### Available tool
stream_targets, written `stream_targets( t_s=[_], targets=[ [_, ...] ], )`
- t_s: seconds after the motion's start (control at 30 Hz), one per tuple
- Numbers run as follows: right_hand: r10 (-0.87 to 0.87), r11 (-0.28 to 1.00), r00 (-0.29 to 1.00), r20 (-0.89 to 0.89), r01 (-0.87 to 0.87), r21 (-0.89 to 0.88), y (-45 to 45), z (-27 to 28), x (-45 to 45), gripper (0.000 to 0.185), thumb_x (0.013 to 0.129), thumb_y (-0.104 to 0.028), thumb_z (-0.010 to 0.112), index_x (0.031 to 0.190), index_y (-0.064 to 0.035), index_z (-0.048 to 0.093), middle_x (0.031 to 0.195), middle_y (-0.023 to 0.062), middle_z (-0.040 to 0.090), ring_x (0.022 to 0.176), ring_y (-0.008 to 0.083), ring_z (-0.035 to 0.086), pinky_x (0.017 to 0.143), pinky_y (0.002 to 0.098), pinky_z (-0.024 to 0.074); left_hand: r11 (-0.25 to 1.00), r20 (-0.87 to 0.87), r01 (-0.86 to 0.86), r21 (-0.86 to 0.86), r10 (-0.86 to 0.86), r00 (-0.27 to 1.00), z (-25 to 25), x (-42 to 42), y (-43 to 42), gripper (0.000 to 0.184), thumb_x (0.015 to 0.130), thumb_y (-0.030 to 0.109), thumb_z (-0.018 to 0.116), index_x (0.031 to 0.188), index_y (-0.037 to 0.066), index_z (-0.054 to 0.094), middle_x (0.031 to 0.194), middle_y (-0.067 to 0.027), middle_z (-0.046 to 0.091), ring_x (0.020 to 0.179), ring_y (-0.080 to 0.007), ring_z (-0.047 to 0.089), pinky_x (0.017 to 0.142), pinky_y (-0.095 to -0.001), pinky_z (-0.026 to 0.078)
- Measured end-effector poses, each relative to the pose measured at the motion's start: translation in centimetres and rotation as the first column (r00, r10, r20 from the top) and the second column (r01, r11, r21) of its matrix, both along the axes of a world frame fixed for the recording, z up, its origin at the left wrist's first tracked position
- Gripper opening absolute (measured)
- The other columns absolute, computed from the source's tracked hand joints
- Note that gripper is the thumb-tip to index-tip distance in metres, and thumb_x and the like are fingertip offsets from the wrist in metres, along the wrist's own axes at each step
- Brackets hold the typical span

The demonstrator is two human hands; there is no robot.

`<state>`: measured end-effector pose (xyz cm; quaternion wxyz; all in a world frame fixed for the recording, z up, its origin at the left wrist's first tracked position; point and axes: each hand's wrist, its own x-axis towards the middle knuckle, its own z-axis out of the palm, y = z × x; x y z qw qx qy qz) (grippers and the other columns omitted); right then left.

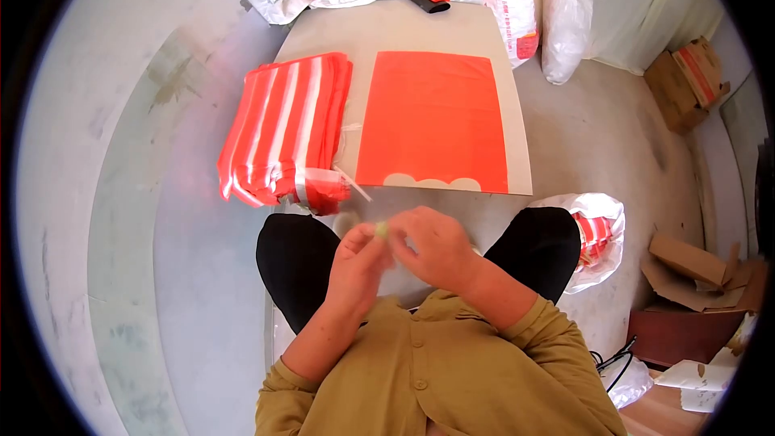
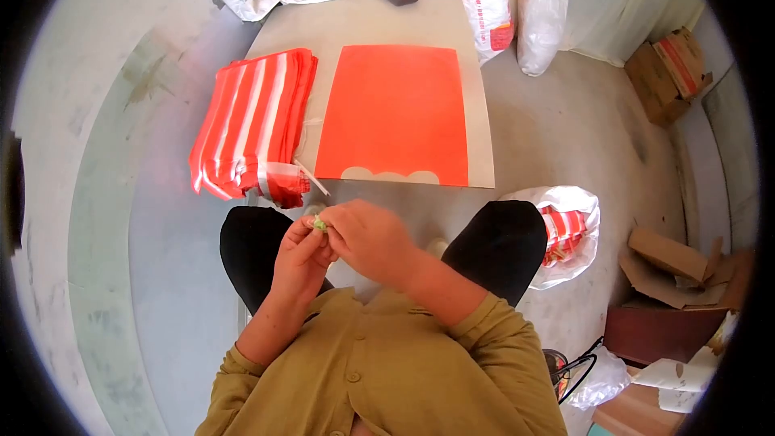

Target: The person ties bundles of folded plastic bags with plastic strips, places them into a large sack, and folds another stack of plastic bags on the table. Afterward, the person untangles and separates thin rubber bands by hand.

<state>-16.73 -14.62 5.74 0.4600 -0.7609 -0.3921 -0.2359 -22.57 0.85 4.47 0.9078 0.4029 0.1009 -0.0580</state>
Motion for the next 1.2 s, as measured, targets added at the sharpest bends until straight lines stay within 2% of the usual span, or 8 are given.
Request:
stream_targets(
  t_s=[0.47, 0.57, 0.67, 0.77, 0.87, 1.0, 1.1, 1.2],
  targets=[
    [-0.02, 0.999, 0.96, -0.279, 0.027, 0.02, 0.2, 0.1, -0.5, 0.028, 0.079, -0.001, 0.066, 0.103, -0.0055, 0.054, 0.079, 0.0095, 0.058, 0.066, 0.0241, 0.059, 0.058, 0.0345, 0.0481, 0.938, 0.075, -0.092, 0.333, 0.071, 0.995, -0.5, 0.1, -0.2, 0.004, 0.093, 0.003, 0.062, 0.091, 0.007, 0.063, 0.086, 0.0025, 0.062, 0.074, -0.0067, 0.055, 0.069, -0.0214, 0.045],
    [0.143, 0.989, 0.744, -0.652, -0.092, 0.112, -0.3, 0.8, -0.4, 0.029, 0.08, 0.0, 0.063, 0.104, -0.0052, 0.049, 0.079, 0.0046, 0.055, 0.068, 0.0156, 0.056, 0.061, 0.0303, 0.0463, 0.872, 0.13, -0.081, 0.482, 0.021, 0.991, -0.7, 0.0, 0.2, 0.002, 0.095, 0.006, 0.063, 0.094, 0.006, 0.061, 0.085, 0.0021, 0.062, 0.074, -0.0063, 0.056, 0.068, -0.0204, 0.045],
    [0.57, 0.821, 0.264, -0.778, -0.171, 0.544, -1.4, 0.0, 1.0, 0.033, 0.078, 0.005, 0.06, 0.105, -0.0083, 0.045, 0.088, -0.0021, 0.05, 0.077, 0.0051, 0.048, 0.062, 0.0227, 0.0393, 0.816, 0.19, -0.062, 0.575, -0.06, 0.98, -0.6, -0.1, 0.7, 0.004, 0.096, 0.008, 0.063, 0.097, 0.005, 0.06, 0.085, 0.0021, 0.061, 0.074, -0.0061, 0.056, 0.068, -0.0198, 0.045],
    [0.608, 0.794, 0.185, -0.772, -0.156, 0.588, -1.5, -0.3, 1.3, 0.031, 0.081, 0.005, 0.059, 0.105, -0.0087, 0.045, 0.093, -0.0031, 0.049, 0.085, 0.0046, 0.048, 0.068, 0.0216, 0.0406, 0.795, 0.203, -0.065, 0.604, -0.075, 0.976, -0.3, 0.1, 0.5, 0.006, 0.096, 0.009, 0.063, 0.098, 0.005, 0.06, 0.086, 0.0026, 0.06, 0.076, -0.0054, 0.055, 0.07, -0.0195, 0.044],
    [0.517, 0.853, 0.375, -0.769, -0.151, 0.5, -0.9, 0.6, 0.5, 0.03, 0.082, 0.005, 0.06, 0.105, -0.0054, 0.044, 0.085, -0.0008, 0.049, 0.075, 0.006, 0.049, 0.069, 0.0226, 0.0424, 0.81, 0.187, -0.071, 0.582, -0.049, 0.981, 0.1, 0.2, 0.2, 0.006, 0.096, 0.008, 0.063, 0.099, 0.005, 0.059, 0.087, 0.0027, 0.059, 0.078, -0.005, 0.055, 0.072, -0.0196, 0.044],
    [0.396, 0.916, 0.519, -0.758, -0.163, 0.367, -0.8, 0.5, 0.1, 0.025, 0.084, 0.004, 0.059, 0.102, -0.0087, 0.047, 0.088, -0.0037, 0.05, 0.08, 0.0049, 0.048, 0.072, 0.0212, 0.0427, 0.811, 0.229, -0.079, 0.58, -0.07, 0.971, -0.6, 0.3, 0.4, 0.005, 0.096, 0.007, 0.062, 0.099, 0.006, 0.058, 0.087, 0.0041, 0.058, 0.078, -0.0042, 0.054, 0.07, -0.0204, 0.044],
    [0.427, 0.902, 0.487, -0.762, -0.163, 0.401, -0.6, 0.1, 0.2, 0.024, 0.083, 0.005, 0.058, 0.101, -0.0074, 0.046, 0.086, -0.0029, 0.05, 0.077, 0.005, 0.047, 0.069, 0.0217, 0.0418, 0.58, 0.264, -0.162, 0.799, -0.096, 0.96, -1.0, 0.3, 0.7, 0.007, 0.092, 0.004, 0.065, 0.094, 0.005, 0.058, 0.084, 0.0001, 0.058, 0.073, -0.0099, 0.055, 0.065, -0.0242, 0.045],
    [0.509, 0.859, 0.373, -0.776, -0.154, 0.489, -0.4, -1.2, 0.6, 0.024, 0.082, 0.004, 0.057, 0.1, -0.0053, 0.045, 0.084, -0.0009, 0.049, 0.073, 0.0055, 0.045, 0.065, 0.0225, 0.0399, 0.134, 0.444, -0.423, 0.896, -0.259, 0.858, 0.4, 0.8, 0.7, 0.011, 0.085, 0.0, 0.066, 0.088, 0.004, 0.057, 0.079, -0.0065, 0.056, 0.068, -0.0202, 0.056, 0.06, -0.0289, 0.044]
  ],
)
